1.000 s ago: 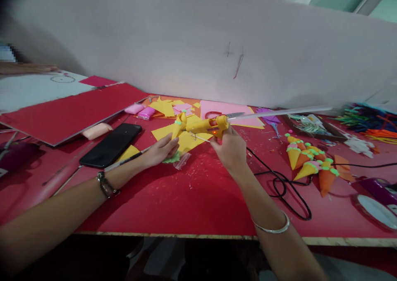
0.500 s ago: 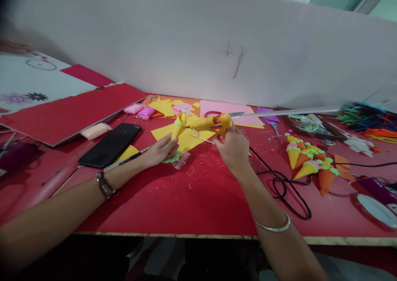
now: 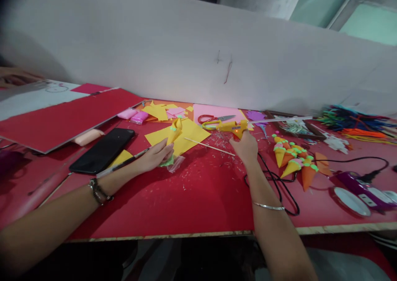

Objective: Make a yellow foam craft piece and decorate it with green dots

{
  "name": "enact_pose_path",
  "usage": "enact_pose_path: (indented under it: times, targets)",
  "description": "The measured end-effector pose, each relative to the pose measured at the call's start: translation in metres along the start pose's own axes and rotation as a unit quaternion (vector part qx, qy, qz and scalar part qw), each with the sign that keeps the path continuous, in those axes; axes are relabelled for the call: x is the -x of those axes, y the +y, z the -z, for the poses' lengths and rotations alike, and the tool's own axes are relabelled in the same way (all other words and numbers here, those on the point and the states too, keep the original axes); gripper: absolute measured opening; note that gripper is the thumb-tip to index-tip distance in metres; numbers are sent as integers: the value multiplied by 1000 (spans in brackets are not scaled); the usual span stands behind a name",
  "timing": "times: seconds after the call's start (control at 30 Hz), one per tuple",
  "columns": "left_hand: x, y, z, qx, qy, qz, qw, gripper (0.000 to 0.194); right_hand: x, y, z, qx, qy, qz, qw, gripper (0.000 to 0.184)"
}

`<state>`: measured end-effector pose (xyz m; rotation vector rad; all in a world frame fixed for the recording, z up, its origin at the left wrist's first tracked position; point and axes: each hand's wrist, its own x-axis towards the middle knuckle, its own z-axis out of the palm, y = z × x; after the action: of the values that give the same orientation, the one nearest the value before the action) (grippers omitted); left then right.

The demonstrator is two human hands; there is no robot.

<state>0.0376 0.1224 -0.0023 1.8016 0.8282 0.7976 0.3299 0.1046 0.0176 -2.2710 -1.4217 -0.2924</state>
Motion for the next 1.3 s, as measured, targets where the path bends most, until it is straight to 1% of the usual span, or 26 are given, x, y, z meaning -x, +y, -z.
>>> enact_pose_path:
  times: [0.07,0.13,0.27,0.5,0.6,0.7,0.8,0.9,0.93,0.97,1.0,1.03,1.07,1.1,1.13,1.17,1.23,1.3]
  targets:
    - [-1,-2,0,2,-5,2,1000,28,-4,12,-4,14,-29,-29,999,46]
    - [-2,-3,-1,4,-6,5,1000,29,-5,18,-7,27,-56,-44,997,46]
    - [-3,-3,-2,14,-4,4,1000,29,-4,19,-7,41,-96,-47,993,51]
    - [-1,-1,0,9,-5,4,1000,30,1,13,13,122,-139,-29,982,54]
    - [0,0,0,12,-16,8,1000,31,1,13,20,148,-142,-16,979,57]
    - [0,2,-1,31,-27,13,999,32,3,13,26,151,-147,-9,978,59]
    - [0,4,-2,49,-24,27,998,31,5,13,36,165,-157,-15,974,55]
    - [0,7,-1,62,-33,45,996,32,7,11,49,200,-157,-40,966,44]
    - [-1,8,-1,64,-39,49,996,33,8,9,52,200,-155,-38,967,40]
    - [-1,9,0,61,-43,53,996,34,9,6,54,188,-156,-20,970,35]
    - [-1,11,0,53,-48,55,996,35,11,1,55,157,-164,15,974,32]
    - [-2,12,1,44,-55,54,996,36,13,-5,53,100,-178,75,976,31]
    - [-2,13,1,35,-64,50,996,37,15,-13,50,13,-198,149,969,30]
    - [-2,13,1,28,-72,45,996,37,19,-21,45,-83,-207,207,953,28]
    - [-2,14,1,25,-82,40,996,37,23,-30,39,-176,-203,239,933,25]
    - [-1,15,1,24,-92,36,995,37,28,-40,33,-264,-188,244,914,25]
    - [0,16,0,22,-104,35,994,35,40,-59,19,-420,-182,234,858,40]
    - [1,18,-2,18,-111,40,993,32,52,-74,7,-518,-219,232,794,61]
